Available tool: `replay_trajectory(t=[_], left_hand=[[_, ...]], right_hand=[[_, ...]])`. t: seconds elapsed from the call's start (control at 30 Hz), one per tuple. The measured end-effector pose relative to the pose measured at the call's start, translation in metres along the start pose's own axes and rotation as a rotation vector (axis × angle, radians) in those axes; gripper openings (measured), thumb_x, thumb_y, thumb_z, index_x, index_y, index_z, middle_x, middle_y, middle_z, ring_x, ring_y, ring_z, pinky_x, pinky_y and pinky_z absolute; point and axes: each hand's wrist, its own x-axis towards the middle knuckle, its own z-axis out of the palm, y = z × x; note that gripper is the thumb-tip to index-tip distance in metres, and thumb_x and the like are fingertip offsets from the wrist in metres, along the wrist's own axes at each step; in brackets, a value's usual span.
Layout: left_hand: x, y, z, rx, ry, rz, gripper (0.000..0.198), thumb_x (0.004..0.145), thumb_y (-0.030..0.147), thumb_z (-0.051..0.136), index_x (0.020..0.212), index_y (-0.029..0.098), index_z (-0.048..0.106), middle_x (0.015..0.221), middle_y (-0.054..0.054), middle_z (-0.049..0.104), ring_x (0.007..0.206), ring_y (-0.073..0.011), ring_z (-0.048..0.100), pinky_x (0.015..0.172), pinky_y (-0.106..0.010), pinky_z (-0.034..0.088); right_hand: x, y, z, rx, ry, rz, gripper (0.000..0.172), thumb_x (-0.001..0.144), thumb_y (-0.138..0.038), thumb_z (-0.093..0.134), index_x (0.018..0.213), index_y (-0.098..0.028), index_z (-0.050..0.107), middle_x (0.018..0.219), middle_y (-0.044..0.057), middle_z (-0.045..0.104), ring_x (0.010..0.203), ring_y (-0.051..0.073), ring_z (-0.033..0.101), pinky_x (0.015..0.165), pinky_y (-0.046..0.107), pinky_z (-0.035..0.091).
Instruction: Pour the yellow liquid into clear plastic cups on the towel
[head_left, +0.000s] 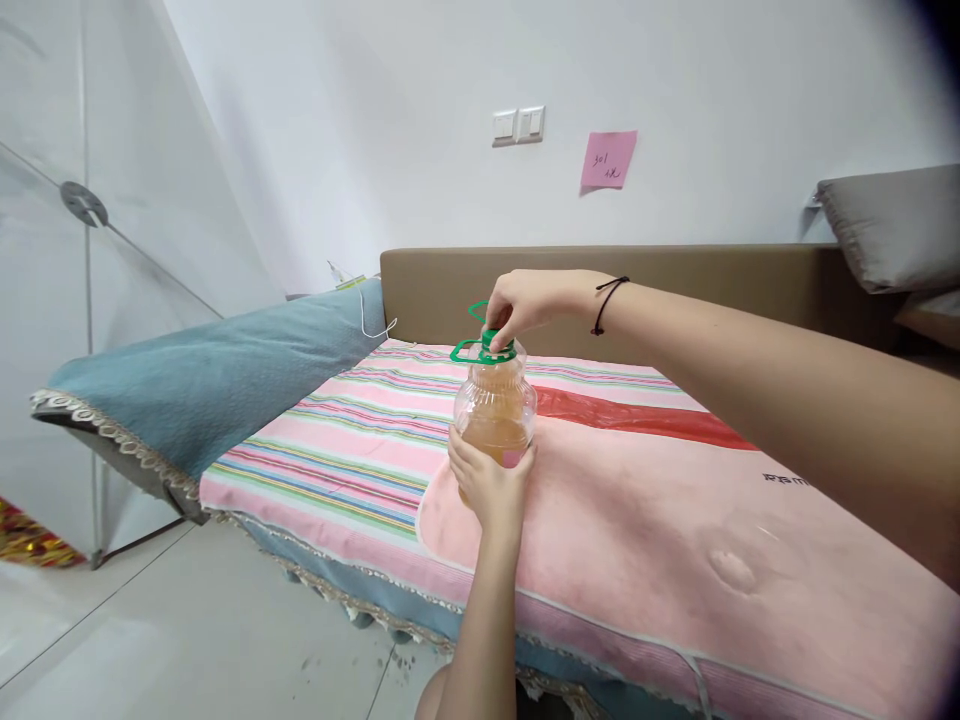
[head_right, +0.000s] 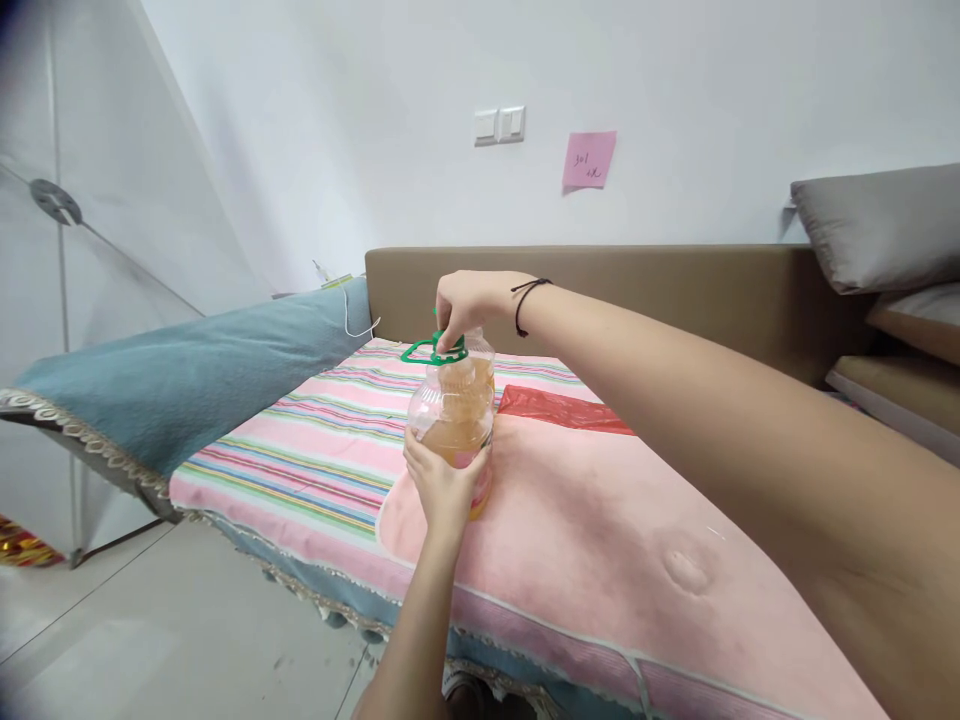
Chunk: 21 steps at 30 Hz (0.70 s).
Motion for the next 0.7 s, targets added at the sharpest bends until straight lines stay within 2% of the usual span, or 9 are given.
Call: replay_trajectory(t=[0.1,0.17,0.27,0.4,0.5,0.6,0.7], left_hand=[[0.000,-0.001,0.001,-0.026,0.016,0.008,0.114,0.057,0.046,0.083,0.145,0.009,0.020,0.145,-0.030,0.039,0.141,-0.0410,0.035,0.111,-0.051,0.037],[0.000,-0.002,0.002,-0.035,0.024,0.010,0.114,0.057,0.046,0.083,0.145,0.011,0.020,0.146,-0.029,0.039,0.140,-0.0410,0.037,0.111,-0.051,0.037],[0.001,-0.002,0.002,-0.028,0.015,0.015,0.114,0.057,0.045,0.083,0.145,0.009,0.020,0.145,-0.030,0.039,0.140,-0.0405,0.037,0.112,-0.051,0.035],[0.000,-0.005,0.004,-0.010,0.022,0.026,0.115,0.057,0.047,0.083,0.145,0.007,0.020,0.145,-0.030,0.039,0.141,-0.0401,0.036,0.112,-0.051,0.035],[0.000,-0.007,0.006,-0.004,0.047,0.036,0.116,0.057,0.048,0.083,0.146,0.008,0.020,0.145,-0.029,0.039,0.140,-0.0394,0.037,0.112,-0.050,0.036],[0.001,-0.009,0.006,-0.006,0.015,0.052,0.117,0.058,0.050,0.083,0.146,0.009,0.019,0.146,-0.030,0.038,0.141,-0.0405,0.035,0.112,-0.052,0.035],[0.002,-0.008,0.003,-0.004,-0.007,0.052,0.117,0.058,0.050,0.083,0.146,0.010,0.018,0.147,-0.030,0.036,0.142,-0.0418,0.033,0.112,-0.054,0.034]], right_hand=[[-0.001,0.011,0.001,0.118,-0.018,-0.117,0.018,0.057,-0.027,0.084,0.074,-0.023,0.080,0.066,-0.005,0.071,0.071,0.017,0.066,0.069,0.030,0.047],[-0.002,0.017,0.002,0.182,-0.040,-0.158,0.025,0.059,-0.021,0.083,0.084,-0.025,0.081,0.078,-0.004,0.076,0.082,0.020,0.070,0.072,0.031,0.050],[-0.005,0.022,0.003,0.294,-0.037,-0.169,0.033,0.062,-0.020,0.084,0.094,-0.026,0.080,0.095,-0.001,0.078,0.086,0.021,0.072,0.077,0.035,0.055],[-0.010,0.027,-0.002,0.492,0.056,-0.168,0.040,0.059,-0.023,0.087,0.097,-0.022,0.078,0.101,0.002,0.076,0.090,0.022,0.072,0.084,0.040,0.057],[-0.021,0.035,0.000,0.626,0.191,-0.131,0.045,0.059,-0.024,0.088,0.101,-0.017,0.075,0.102,0.004,0.075,0.090,0.021,0.071,0.087,0.041,0.057],[-0.040,0.049,0.026,0.747,0.409,-0.047,0.047,0.059,-0.026,0.088,0.101,-0.013,0.071,0.106,0.009,0.074,0.092,0.020,0.070,0.093,0.043,0.055],[-0.062,0.065,0.081,0.914,0.558,0.196,0.049,0.054,-0.025,0.088,0.096,-0.014,0.067,0.100,0.009,0.074,0.093,0.022,0.070,0.091,0.043,0.055]])
